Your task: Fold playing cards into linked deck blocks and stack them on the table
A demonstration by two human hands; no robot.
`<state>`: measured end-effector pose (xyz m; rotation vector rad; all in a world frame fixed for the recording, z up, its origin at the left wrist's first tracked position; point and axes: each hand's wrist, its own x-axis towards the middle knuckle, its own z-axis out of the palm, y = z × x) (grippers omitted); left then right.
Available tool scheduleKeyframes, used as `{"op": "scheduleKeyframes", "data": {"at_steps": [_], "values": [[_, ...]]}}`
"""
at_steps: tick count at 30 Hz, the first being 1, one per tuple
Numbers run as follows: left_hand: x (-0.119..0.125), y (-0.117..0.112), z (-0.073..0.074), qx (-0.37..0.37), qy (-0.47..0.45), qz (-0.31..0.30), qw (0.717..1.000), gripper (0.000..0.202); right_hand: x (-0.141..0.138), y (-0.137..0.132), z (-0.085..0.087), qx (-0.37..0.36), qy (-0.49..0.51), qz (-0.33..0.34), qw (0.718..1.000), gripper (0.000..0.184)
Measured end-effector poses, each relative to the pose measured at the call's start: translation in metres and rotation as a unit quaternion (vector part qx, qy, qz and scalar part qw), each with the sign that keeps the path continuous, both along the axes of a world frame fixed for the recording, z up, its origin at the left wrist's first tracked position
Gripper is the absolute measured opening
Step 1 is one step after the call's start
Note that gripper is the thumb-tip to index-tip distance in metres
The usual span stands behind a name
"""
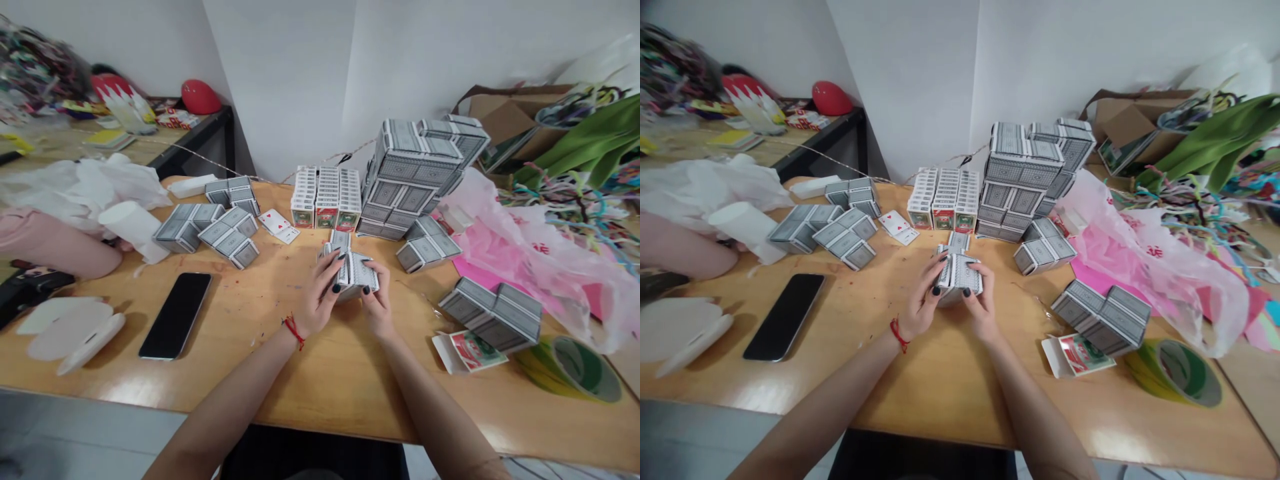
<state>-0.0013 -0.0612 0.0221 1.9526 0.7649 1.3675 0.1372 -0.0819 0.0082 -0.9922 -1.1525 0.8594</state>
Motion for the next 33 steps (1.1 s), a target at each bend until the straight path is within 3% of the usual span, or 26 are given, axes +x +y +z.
{"op": "scheduleKeyframes", "data": {"at_steps": [3, 10, 22, 28, 33], "values": [[-0.006, -0.001, 0.006, -0.02, 0.003, 0.009, 1.0, 0.049, -0.001, -0.004, 0.004, 0.007, 0.0, 0.058, 0.998, 0.044], [-0.013, 0.004, 0.017, -0.055, -0.015, -0.021, 0.998, 0.049, -0.001, -0.006, 0.007, 0.007, -0.027, 0.078, 0.997, 0.042], [-0.004, 0.003, 0.012, -0.067, -0.076, 0.014, 0.995, 0.047, -0.002, -0.006, 0.004, -0.002, -0.017, 0.064, 0.998, 0.038], [-0.005, 0.004, 0.012, -0.075, -0.085, 0.002, 0.994, 0.048, -0.002, -0.006, 0.004, 0.008, -0.046, 0.076, 0.996, 0.034], [-0.005, 0.004, 0.009, -0.118, -0.101, -0.044, 0.987, 0.05, -0.002, -0.009, 0.007, 0.02, -0.072, 0.091, 0.993, 0.031]]}}
